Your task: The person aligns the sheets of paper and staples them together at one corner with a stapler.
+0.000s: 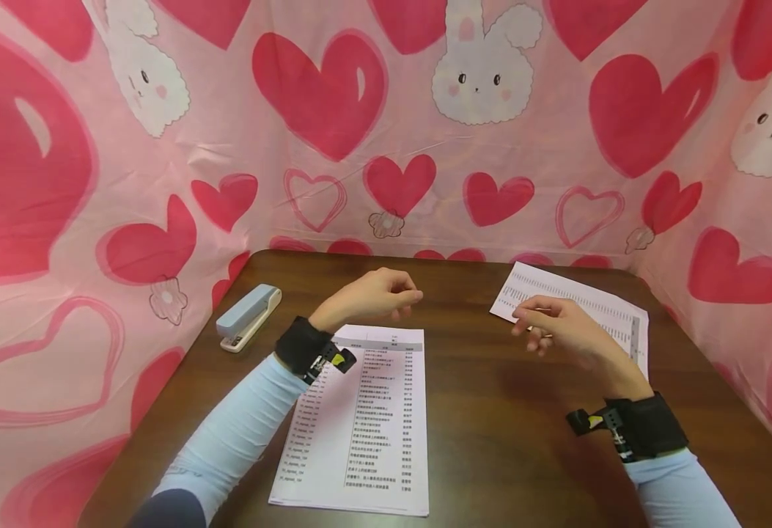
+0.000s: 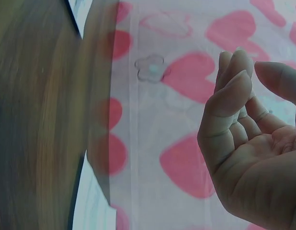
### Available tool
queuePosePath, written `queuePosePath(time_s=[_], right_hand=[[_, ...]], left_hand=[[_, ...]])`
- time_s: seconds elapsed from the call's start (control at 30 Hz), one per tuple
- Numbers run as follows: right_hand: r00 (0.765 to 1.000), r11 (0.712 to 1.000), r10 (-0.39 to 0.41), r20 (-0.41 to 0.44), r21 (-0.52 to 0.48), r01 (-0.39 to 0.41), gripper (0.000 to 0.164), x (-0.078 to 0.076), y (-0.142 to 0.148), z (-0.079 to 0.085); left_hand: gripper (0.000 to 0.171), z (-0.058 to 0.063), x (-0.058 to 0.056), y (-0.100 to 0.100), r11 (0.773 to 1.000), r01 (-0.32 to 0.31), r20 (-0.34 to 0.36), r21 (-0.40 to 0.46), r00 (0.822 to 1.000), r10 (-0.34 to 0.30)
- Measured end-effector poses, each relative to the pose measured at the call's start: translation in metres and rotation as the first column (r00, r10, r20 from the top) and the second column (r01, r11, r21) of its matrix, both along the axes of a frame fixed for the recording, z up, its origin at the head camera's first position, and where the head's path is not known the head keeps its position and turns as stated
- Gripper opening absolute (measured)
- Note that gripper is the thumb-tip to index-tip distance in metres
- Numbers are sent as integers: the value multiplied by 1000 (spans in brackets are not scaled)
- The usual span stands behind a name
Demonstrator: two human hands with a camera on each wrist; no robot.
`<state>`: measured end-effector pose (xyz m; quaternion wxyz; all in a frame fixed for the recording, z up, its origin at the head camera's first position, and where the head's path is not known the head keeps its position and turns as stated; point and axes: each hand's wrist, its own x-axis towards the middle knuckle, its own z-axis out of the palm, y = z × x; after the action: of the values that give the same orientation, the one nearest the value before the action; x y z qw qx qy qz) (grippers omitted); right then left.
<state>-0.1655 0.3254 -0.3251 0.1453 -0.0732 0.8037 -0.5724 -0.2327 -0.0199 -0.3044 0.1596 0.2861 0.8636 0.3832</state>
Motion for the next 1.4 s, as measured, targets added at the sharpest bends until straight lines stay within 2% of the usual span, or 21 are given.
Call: queuePosePath(time_s=[0.07,0.2,0.33,0.5,0.67,0.9,1.13,1.4], right_hand=[[1000,1000,-13,-4,-7,13,13,-3,7,-3],[1000,996,-9,-5,-84,8,17,-7,22,-7],[999,987,-22,44,-158,29,21,-12,39,-11],[995,980,-49,89,-187,65,25,-16,57,-19],[994,972,-61,94,-220,81,26,-20,70,-24],[993,973,-66,96,-212,85,29,-22,81,-26],[987,973,-118,112,-185,138,27,-22,92,-27],[980,972,-153,128,-162,173,27,-24,104,-29]], left_hand=[[26,-3,-2,8,1000,-2,-21,-4,1000,2],[27,-8,-5,23,1000,-18,-72,-16,997,16],[29,-12,-7,38,998,-44,-119,-33,992,40],[29,-17,-10,55,997,-58,-116,-60,992,51],[29,-23,-13,67,995,-65,-111,-72,992,57],[27,-32,-18,80,991,-93,-109,-91,991,83],[28,-41,-25,95,992,-93,-95,-85,992,84],[29,-56,-31,109,977,-157,-153,-145,979,135]])
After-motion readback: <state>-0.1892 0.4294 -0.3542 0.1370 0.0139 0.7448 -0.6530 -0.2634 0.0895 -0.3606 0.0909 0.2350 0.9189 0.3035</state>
